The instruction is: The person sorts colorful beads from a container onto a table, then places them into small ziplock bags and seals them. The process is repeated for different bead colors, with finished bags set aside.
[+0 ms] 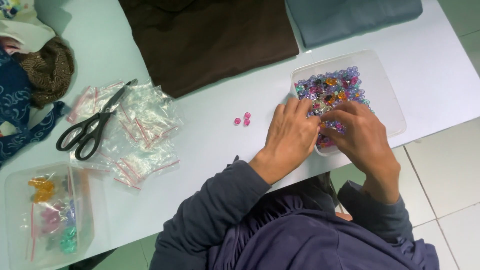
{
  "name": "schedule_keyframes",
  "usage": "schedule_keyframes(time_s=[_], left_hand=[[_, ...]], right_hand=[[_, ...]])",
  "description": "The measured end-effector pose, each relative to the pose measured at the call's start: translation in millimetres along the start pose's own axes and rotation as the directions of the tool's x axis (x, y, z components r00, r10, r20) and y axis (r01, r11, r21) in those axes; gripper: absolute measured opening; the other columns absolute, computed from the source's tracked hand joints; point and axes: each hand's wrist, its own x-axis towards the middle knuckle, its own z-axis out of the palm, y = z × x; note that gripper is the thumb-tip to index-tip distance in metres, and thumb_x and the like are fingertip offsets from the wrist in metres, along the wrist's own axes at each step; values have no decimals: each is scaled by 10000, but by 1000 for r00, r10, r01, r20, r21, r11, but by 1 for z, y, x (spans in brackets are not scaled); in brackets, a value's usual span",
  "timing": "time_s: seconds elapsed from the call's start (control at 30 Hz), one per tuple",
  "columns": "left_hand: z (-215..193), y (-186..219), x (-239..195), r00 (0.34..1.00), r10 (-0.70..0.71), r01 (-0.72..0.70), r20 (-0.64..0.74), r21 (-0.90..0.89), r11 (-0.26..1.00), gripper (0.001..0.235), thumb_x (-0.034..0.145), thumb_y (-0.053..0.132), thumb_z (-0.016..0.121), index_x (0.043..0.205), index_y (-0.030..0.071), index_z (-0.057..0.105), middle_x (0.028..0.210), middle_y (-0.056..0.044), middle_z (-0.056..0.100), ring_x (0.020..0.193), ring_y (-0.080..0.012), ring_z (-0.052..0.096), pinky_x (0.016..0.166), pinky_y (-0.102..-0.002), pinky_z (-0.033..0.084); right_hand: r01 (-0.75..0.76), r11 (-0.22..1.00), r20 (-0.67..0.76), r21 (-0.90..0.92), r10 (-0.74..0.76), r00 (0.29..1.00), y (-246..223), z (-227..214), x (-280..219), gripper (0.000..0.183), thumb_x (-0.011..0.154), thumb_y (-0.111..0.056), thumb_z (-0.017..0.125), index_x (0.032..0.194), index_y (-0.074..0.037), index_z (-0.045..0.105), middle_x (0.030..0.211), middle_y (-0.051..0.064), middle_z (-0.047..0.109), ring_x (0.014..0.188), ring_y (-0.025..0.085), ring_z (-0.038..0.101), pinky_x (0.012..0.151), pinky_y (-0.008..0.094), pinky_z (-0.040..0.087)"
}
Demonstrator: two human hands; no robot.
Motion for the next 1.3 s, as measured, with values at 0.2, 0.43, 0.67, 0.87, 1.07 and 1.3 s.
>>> schedule_keyframes(time_s=[0.2,0.43,0.67,0.87,1.07,1.3], left_hand=[[24,7,13,997,-29,24,78,58,998,88,702,121,789,693,56,731,997,-139,582,935,-264,481,694,-392,337],[23,-1,9,999,-34,35,13,-59,998,80,749,80,742,720,10,719,1002,-179,567,932,-323,499,698,-421,373],[-39,-36,-15,988,-80,37,-133,-298,954,181,868,-5,624,993,25,751,1058,-115,577,1022,-347,550,764,-438,466],[-55,-82,-60,962,-273,254,-5,-354,900,313,880,-51,546,1043,107,761,1056,-68,602,1029,-311,571,844,-431,482],[-31,-104,-87,910,-400,415,110,-234,879,313,892,-25,545,1035,143,768,1054,-67,623,1039,-294,592,856,-431,482],[-38,-101,-81,931,-365,355,3,-238,904,279,918,-29,585,1071,122,762,1035,-97,614,1000,-293,610,826,-424,500]], right_hand=[[-34,985,98,-171,51,994,8,14,9,219,865,-219,811,1083,-195,814,1101,70,723,1016,252,679,761,367,523],[29,999,-28,-26,-29,999,-5,4,7,183,881,-163,825,1058,-119,815,1039,126,719,914,288,684,756,372,536],[231,957,-299,178,-171,939,-41,9,18,179,941,-151,850,1096,-82,791,1007,110,696,770,234,631,702,380,550],[351,907,-299,232,-277,913,-83,58,36,168,891,-101,830,1046,-88,768,923,77,685,765,223,651,647,362,560],[263,946,-150,188,-237,960,-96,103,45,185,853,-88,821,1028,-84,761,893,82,687,779,228,676,606,360,577],[276,932,-216,236,-227,950,-91,103,40,248,853,-56,819,1087,-75,739,903,100,673,750,231,664,597,353,581]])
